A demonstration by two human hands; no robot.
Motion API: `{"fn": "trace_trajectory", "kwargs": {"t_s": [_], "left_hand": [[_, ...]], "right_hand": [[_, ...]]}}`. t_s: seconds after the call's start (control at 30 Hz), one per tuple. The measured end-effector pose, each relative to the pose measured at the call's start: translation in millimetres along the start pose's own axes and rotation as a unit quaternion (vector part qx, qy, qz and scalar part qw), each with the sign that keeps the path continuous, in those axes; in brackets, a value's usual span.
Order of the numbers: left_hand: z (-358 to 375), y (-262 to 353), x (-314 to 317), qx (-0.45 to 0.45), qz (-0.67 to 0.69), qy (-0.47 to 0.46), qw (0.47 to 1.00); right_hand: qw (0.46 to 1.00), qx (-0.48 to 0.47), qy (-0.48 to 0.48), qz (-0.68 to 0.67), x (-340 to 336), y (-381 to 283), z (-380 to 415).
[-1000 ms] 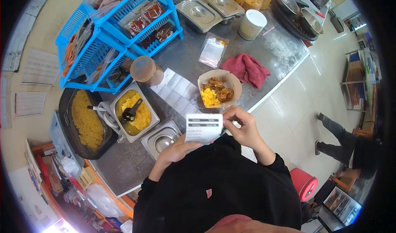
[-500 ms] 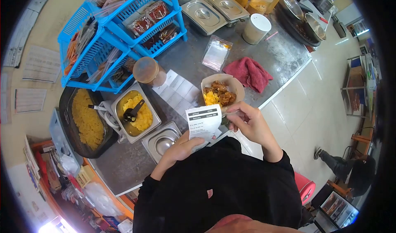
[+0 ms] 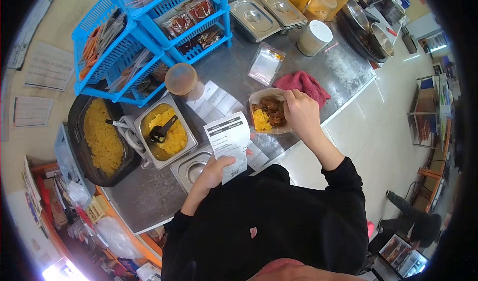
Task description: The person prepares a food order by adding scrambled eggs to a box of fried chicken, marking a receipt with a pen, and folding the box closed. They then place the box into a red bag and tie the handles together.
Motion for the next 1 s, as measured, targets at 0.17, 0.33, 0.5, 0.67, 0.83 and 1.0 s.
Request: {"fn": "trace_trajectory", "kwargs": {"t_s": [0.17, 0.33, 0.5, 0.67, 0.83, 1.0], "left_hand": [[5.9, 2.6, -8.2, 0.014, 0.002, 0.014, 1.000], [5.0, 2.0, -12.8, 0.023, 0.012, 0.006, 1.000], [5.5, 4.7, -11.1, 0.035, 0.018, -0.003, 0.999], [5.2, 1.4, -13.6, 0.032, 0.023, -0.004, 0.999], [7.5, 9.4, -10.6, 0.042, 0.017, 0.010, 0.999], [7.7, 10.8, -14.4, 0.058, 0.002, 0.021, 0.998]], "right_hand": [[0.997, -0.017, -0.024, 0.070, 11.7, -4.9, -1.9], [0.993, -0.030, -0.036, 0.106, 19.8, -7.6, 0.0], [0.992, -0.038, -0.041, 0.116, 18.6, -9.9, 2.0], [0.990, -0.032, -0.050, 0.126, 23.6, -6.1, 4.2], [0.999, -0.006, -0.014, 0.046, -0.1, -2.3, 6.5], [0.998, 0.033, 0.053, -0.007, -37.7, 11.6, 14.9]]}}
Point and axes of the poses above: each hand's wrist, its own z-axis away from the middle knuckle, its own x-axis out of the palm, y = z × x, the point moved 10 cm from there along -z, towards the middle knuckle, and after that the axes turned 2 degrees about -x, right-handed, at the moved point
